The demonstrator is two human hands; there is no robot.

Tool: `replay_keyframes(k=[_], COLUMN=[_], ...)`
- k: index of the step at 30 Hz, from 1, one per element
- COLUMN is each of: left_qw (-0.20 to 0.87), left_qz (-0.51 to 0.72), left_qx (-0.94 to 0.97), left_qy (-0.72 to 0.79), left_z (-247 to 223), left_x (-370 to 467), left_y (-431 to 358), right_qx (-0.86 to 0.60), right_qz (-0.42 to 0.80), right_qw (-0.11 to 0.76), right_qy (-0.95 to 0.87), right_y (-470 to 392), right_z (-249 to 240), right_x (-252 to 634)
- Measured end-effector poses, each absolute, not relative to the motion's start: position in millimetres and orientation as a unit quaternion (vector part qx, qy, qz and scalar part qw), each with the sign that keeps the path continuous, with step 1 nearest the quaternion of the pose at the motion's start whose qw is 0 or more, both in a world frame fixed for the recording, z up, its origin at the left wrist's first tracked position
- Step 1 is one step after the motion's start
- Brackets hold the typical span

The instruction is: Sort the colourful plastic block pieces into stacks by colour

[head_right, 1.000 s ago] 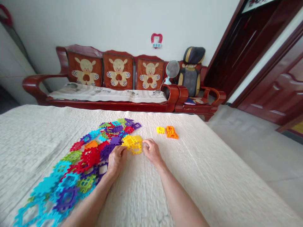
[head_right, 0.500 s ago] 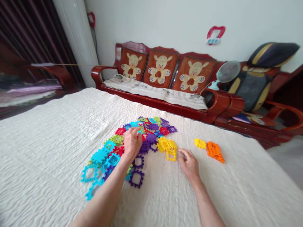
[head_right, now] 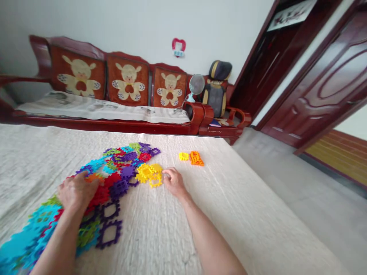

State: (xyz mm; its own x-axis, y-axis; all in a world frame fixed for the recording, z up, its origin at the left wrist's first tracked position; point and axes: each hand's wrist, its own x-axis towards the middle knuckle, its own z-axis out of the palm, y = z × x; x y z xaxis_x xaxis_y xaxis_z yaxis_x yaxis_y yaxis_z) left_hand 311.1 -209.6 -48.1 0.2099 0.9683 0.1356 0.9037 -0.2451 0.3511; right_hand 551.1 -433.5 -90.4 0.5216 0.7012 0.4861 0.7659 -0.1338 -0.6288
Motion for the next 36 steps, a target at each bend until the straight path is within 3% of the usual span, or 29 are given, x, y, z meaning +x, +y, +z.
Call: replay_keyframes(k=[4,9,15,19,24,27,32,36], left_qw=[0.103,0.123,0.312,0.335,0.278,0.237,0.221,0.231], left_qz=[0.161,0.284,0.195,0.242,0.313,0.303,0.345,0.352], left_qx=[0.784,0.834,0.905,0.878,0.855,0.875,0.864,0.859], left_qy=[0.591,0.456,0.215,0.243,0.307,0.295,0.293,0.292], left_z=[-37,-8,-11,-25,-48,-64,-79,-81], left_x=[312,331,360,360,366,371,374,374], left_y=[-207,-246,-289,-281,-283,-292,-296,-296], right_qx=[-0.756,-0.748,-0.745,-0.740,-0.732,-0.708,-0.671,-0.681], right_qz=[-0.032,-0.026,-0.014,0.012,0.040,0.093,0.133,0.081], right_qw=[0.443,0.457,0.498,0.519,0.513,0.460,0.261,0.252], right_qy=[-0.481,-0.481,-0.444,-0.429,-0.447,-0.528,-0.682,-0.683], right_y=[-435,-436,-436,-437,-443,-448,-463,-470], right_z=[-88,-87,-85,-83,-65,-41,-26,-36], right_x=[548,547,547,546,534,510,456,438])
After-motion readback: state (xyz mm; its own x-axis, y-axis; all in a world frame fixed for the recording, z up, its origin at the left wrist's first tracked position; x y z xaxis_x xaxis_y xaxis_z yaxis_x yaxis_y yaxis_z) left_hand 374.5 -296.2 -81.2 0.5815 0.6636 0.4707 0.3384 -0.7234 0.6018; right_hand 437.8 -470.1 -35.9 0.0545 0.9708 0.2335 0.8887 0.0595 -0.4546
